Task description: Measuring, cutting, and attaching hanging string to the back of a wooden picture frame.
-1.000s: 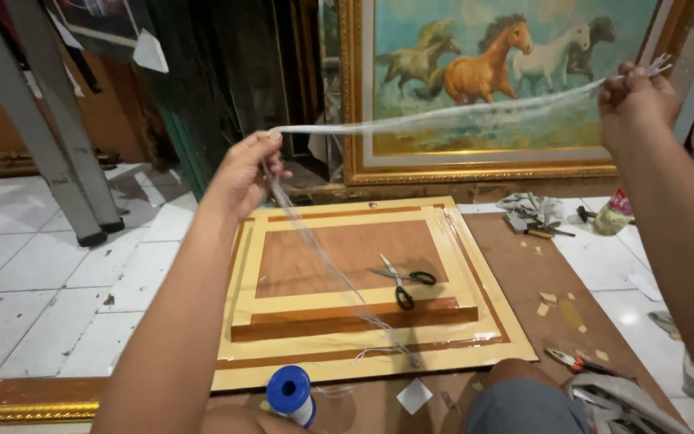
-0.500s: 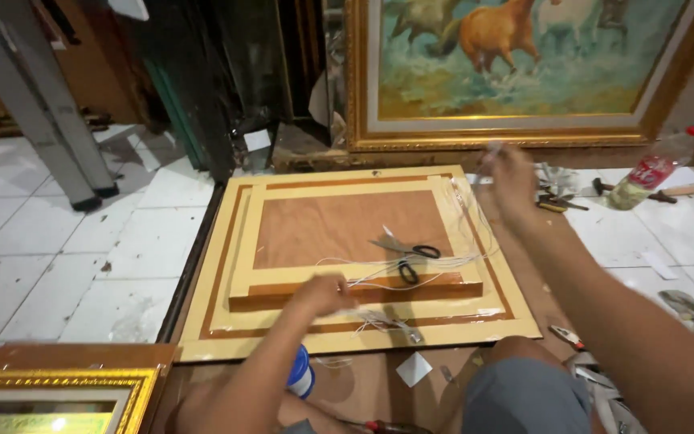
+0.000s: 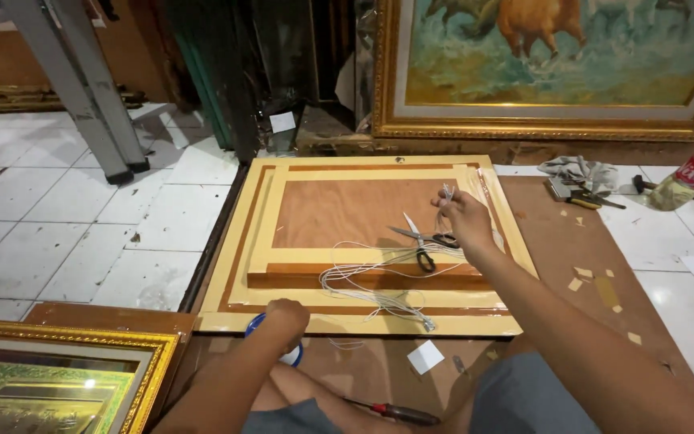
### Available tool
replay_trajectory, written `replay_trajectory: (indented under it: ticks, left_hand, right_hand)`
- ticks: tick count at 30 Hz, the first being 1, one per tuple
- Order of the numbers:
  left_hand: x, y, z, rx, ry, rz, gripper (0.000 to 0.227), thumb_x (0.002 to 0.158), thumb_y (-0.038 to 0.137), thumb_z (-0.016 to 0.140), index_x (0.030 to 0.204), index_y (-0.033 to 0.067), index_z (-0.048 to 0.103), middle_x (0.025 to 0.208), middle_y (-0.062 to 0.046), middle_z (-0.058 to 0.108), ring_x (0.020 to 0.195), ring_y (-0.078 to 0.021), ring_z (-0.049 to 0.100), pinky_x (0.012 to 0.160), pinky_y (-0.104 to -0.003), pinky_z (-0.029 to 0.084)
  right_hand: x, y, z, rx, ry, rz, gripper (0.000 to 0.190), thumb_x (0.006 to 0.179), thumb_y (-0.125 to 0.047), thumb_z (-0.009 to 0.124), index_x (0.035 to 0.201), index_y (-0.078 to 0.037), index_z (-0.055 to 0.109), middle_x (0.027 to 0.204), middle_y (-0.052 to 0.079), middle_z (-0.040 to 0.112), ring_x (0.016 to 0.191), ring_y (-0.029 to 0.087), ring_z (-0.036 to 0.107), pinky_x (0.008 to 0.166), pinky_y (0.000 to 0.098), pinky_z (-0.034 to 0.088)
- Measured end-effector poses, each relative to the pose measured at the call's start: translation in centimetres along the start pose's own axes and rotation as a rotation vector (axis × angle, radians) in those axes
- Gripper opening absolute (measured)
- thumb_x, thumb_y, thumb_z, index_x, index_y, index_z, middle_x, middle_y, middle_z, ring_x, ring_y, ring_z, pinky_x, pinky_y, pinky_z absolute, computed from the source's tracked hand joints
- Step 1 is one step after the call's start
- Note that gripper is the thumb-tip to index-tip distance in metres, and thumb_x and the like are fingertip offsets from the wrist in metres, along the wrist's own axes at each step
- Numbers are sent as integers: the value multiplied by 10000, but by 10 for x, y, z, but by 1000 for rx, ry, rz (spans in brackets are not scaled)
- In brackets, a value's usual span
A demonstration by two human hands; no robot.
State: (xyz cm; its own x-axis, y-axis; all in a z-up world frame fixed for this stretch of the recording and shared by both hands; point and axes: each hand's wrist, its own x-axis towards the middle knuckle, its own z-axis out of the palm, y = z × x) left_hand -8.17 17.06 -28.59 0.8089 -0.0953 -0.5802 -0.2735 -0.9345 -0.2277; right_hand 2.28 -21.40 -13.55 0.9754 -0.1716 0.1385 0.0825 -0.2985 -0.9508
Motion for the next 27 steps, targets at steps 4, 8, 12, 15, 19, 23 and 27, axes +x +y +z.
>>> replay_trajectory:
  ticks: [4, 8, 12, 15, 19, 23, 27]
  left_hand:
    - [-12, 19, -6, 123, 41, 109, 438, 778, 182, 930, 1198, 94, 844, 1233, -138, 832, 1255, -416, 735, 1062, -625, 530]
    - [-178, 63, -129, -4, 49, 144, 415, 1050, 35, 655, 1460, 39, 725, 1494, -198, 683, 1465, -474, 554, 1216, -867, 249]
    - [-75, 32, -36, 144, -94, -176, 478, 1090, 150, 605, 1562, 94, 656, 1590, -178, 638, 1506, -478, 487, 1127, -960, 189]
    - [-48, 3, -20, 55, 0, -134, 404, 982, 166, 735, 1375, 83, 773, 1352, -157, 768, 1305, -440, 681, 989, -799, 479]
    - [-88, 1, -77, -31, 81, -19, 501, 758, 226, 961, 1234, 124, 838, 1215, -115, 832, 1185, -402, 784, 876, -634, 611]
    - [-127, -3, -174, -180, 3, 111, 713, 574, 330, 1066, 1245, 224, 849, 1244, -126, 845, 1243, -378, 789, 1016, -560, 626]
    - [-159, -9, -259, -470, 83, 170, 795, 657, 389, 1046, 1394, 237, 790, 1338, -168, 817, 1330, -374, 750, 1113, -540, 583]
  right_hand:
    - [-11, -5, -10, -129, -15, 4, 394, 1037, -337, 781, 1410, -213, 795, 1178, -7, 867, 1194, 228, 797, 1049, 360, 568]
    - [-6, 13, -15, -148, -10, 33, 418, 1016, -310, 785, 1403, -152, 799, 1174, 42, 869, 1203, 274, 794, 973, 383, 609]
    - [-15, 20, -25, -166, -29, 86, 415, 989, -304, 784, 1374, -151, 814, 1138, 47, 875, 1164, 271, 809, 904, 378, 643]
    - [-7, 32, -27, -110, -12, 91, 434, 979, -288, 789, 1375, -111, 802, 1158, 85, 863, 1114, 265, 817, 842, 354, 656]
    - [-16, 20, -23, -122, -14, 92, 428, 983, -273, 781, 1371, -92, 803, 1163, 110, 861, 1130, 292, 806, 844, 401, 656]
    - [-4, 5, -23, -77, 6, 88, 447, 1008, -264, 779, 1408, -65, 772, 1190, 144, 850, 1202, 323, 791, 866, 373, 654]
    - [7, 15, -54, -4, 18, 108, 481, 1036, -257, 747, 1469, -51, 710, 1238, 147, 834, 1219, 311, 784, 884, 363, 651]
